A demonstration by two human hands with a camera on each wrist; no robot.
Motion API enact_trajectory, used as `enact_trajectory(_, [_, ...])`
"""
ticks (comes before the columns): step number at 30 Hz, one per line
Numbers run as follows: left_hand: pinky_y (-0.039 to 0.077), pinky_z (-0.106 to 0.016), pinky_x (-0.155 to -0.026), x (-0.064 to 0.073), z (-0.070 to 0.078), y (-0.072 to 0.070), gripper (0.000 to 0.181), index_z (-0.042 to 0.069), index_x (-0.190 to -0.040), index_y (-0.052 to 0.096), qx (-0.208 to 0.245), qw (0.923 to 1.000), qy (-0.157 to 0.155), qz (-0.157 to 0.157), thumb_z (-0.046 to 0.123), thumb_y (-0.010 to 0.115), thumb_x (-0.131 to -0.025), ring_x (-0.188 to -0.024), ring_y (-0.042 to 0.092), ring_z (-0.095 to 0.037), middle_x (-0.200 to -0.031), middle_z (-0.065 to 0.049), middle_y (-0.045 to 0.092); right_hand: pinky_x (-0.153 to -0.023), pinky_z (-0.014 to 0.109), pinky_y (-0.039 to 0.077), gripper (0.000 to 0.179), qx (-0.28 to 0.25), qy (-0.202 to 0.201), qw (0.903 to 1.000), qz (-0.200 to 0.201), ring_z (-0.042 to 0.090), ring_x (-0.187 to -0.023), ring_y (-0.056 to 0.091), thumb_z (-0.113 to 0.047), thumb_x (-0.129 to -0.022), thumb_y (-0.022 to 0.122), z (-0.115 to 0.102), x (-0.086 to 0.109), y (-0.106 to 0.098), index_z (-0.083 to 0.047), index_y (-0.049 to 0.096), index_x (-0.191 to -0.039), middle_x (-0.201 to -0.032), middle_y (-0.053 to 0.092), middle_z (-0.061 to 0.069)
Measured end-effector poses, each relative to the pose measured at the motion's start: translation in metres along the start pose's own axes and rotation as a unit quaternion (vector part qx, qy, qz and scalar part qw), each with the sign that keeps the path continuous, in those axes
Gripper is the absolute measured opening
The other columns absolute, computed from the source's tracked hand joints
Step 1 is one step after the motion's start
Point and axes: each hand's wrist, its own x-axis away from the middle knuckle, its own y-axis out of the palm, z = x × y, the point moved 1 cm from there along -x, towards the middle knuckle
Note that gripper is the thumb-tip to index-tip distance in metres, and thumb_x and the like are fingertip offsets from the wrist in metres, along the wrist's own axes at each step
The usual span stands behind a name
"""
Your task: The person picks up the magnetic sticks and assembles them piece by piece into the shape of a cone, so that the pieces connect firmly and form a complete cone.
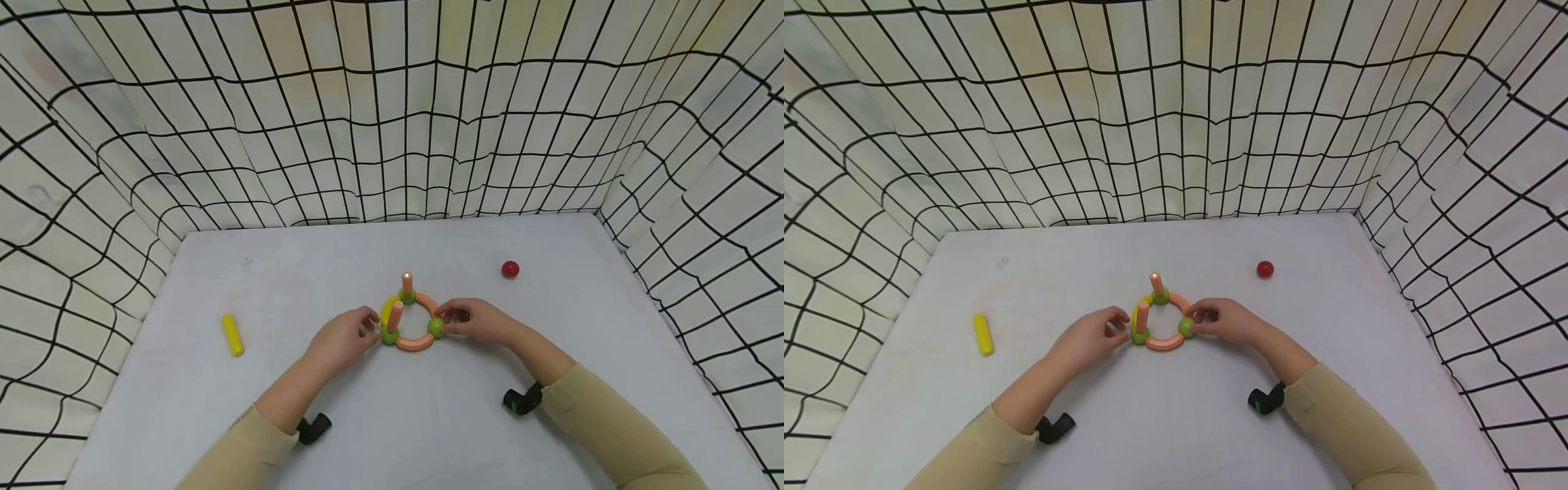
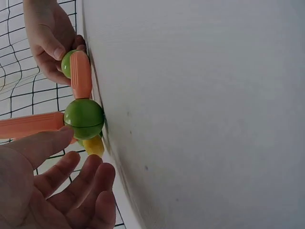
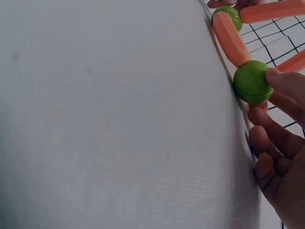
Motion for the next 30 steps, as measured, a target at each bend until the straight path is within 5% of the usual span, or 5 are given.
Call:
enact_trajectory(13, [0.049,-0.035,-0.076,-0.007,0.001,0.003,0.024,0.019,-0.11,0.065,-0.02,0.9989,0.008,-0.042,0.028,0.074,-0.09,-0.082,0.059,-0.012,-0.092,0.009,0.066,-0.076,0.033,0.049,0.029,-0.012,0.003,0.9999,-0.008,0.017,-0.09,0.057,-0.022,-0.094,0.07,0.0,0.003,-0.002,-0.018,0.069,-0.122,-0.104,0.067,-0.005])
enact_trajectory(30, [0.049,-0.037,-0.081,-0.015,-0.004,-0.001,0.026,0.018,-0.112,0.065,-0.006,0.999,0.016,-0.042,0.026,0.075,-0.09,-0.085,0.06,-0.012,-0.093,0.008,0.066,-0.074,0.032,0.051,0.024,-0.022,0.005,0.9998,-0.001,0.015,-0.087,0.059,-0.02,-0.094,0.07,-0.004,0.005,0.002,-0.017,0.071,-0.118,-0.1,0.069,-0.005])
